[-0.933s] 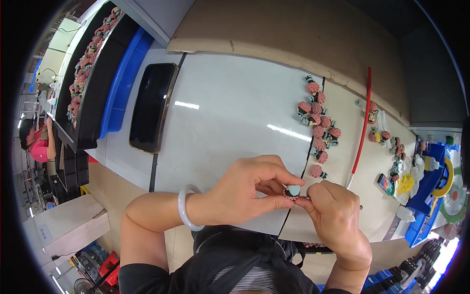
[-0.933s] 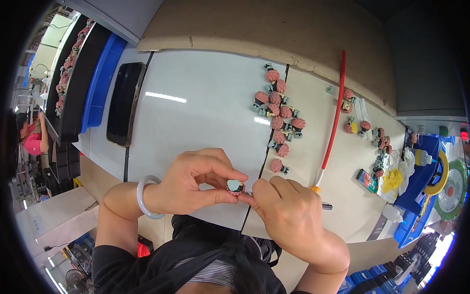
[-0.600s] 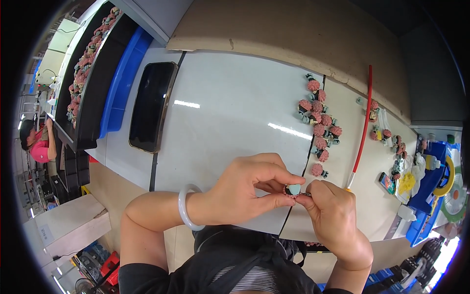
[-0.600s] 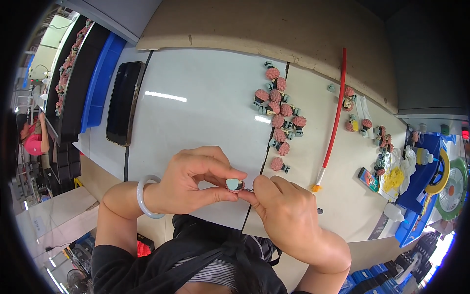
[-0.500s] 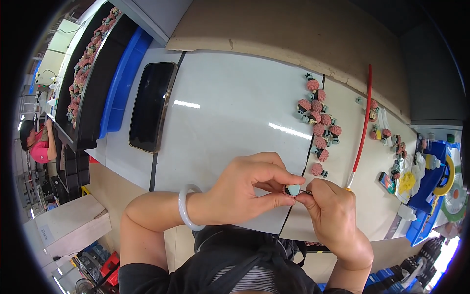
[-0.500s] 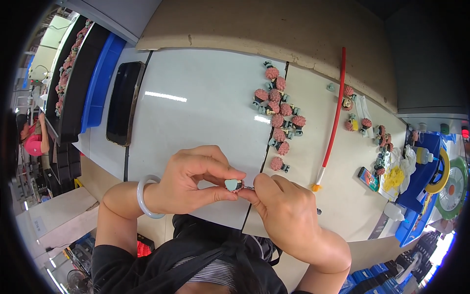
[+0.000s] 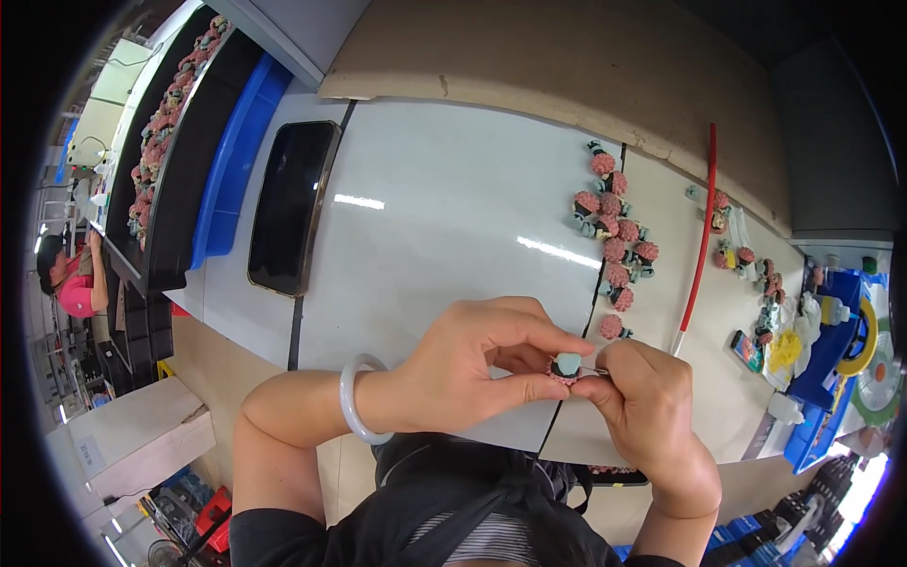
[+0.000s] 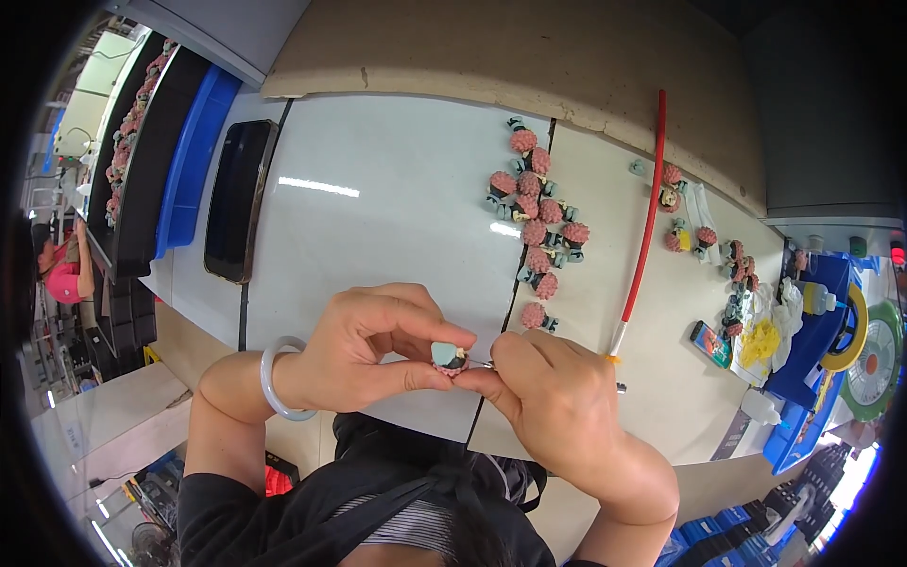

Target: The person is using a small brush to apply paint or glue to tiny toy figurines on a factory assembly line.

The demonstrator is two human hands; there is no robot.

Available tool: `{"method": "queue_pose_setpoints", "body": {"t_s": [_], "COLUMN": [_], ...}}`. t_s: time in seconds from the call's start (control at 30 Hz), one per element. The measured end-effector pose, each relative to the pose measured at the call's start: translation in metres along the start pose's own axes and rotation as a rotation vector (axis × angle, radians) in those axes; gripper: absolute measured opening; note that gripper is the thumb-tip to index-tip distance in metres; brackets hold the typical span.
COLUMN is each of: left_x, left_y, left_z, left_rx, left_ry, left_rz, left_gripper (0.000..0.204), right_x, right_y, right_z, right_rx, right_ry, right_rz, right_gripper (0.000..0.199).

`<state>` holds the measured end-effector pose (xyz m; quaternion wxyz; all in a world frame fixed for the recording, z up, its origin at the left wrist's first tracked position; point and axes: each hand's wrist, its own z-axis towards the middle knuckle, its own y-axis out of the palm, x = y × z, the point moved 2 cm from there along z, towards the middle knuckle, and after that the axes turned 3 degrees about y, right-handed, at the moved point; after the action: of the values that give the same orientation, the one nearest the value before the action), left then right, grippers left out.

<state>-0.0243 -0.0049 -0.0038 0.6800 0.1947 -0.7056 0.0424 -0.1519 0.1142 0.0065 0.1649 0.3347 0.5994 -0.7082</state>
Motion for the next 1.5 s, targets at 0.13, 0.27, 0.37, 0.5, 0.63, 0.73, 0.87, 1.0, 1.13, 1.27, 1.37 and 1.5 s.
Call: {"method": "queue_pose_setpoints", "body": {"t_s": [0.13, 0.27, 0.37, 0.5, 0.63, 0.73, 0.87, 1.0, 1.13, 1.27, 1.37, 1.5], "left_x": [-0.004, -0.005, -0.005, -0.005, -0.004, -0.004, -0.002, -0.003, -0.003, -0.001, -0.001, -0.001], "left_y": [0.002, 0.001, 0.002, 0.003, 0.001, 0.001, 0.001, 0.001, 0.000, 0.000, 0.000, -0.001], "left_z": [-0.003, -0.004, -0.004, -0.005, -0.005, -0.004, -0.004, -0.003, -0.003, -0.003, -0.002, -0.002], "left_rx": [0.041, -0.018, -0.011, -0.002, 0.000, 0.018, 0.017, 0.031, 0.041, 0.055, 0.059, 0.058], "left_ry": [-0.086, -0.100, -0.094, -0.042, -0.042, -0.041, -0.002, 0.014, 0.026, 0.044, 0.044, 0.075], "left_rz": [-0.190, -0.162, -0.179, -0.160, -0.144, -0.150, -0.115, -0.086, -0.047, -0.001, 0.019, 0.091], "left_gripper": [0.034, 0.032, 0.031, 0.030, 0.030, 0.030, 0.030, 0.029, 0.030, 0.030, 0.030, 0.030], "right_x": [-0.001, -0.002, -0.004, -0.007, -0.007, -0.006, -0.007, -0.004, -0.001, -0.005, -0.006, -0.001], "right_y": [-0.003, -0.002, -0.004, -0.006, -0.005, -0.003, -0.003, 0.001, 0.005, 0.000, -0.001, 0.007], "right_z": [0.001, 0.000, -0.001, -0.001, -0.001, -0.001, -0.001, -0.003, -0.004, -0.002, -0.001, -0.001], "right_rx": [0.027, 0.034, 0.027, 0.022, 0.022, 0.037, 0.031, 0.009, 0.009, -0.005, -0.012, -0.013], "right_ry": [-0.068, -0.110, -0.092, -0.111, -0.119, -0.105, -0.095, -0.026, 0.013, -0.015, -0.048, 0.046], "right_rz": [-0.069, -0.081, -0.112, -0.152, -0.148, -0.147, -0.130, -0.032, 0.031, -0.043, -0.106, 0.035], "right_gripper": [0.034, 0.034, 0.035, 0.034, 0.034, 0.034, 0.034, 0.032, 0.032, 0.030, 0.029, 0.029]}}
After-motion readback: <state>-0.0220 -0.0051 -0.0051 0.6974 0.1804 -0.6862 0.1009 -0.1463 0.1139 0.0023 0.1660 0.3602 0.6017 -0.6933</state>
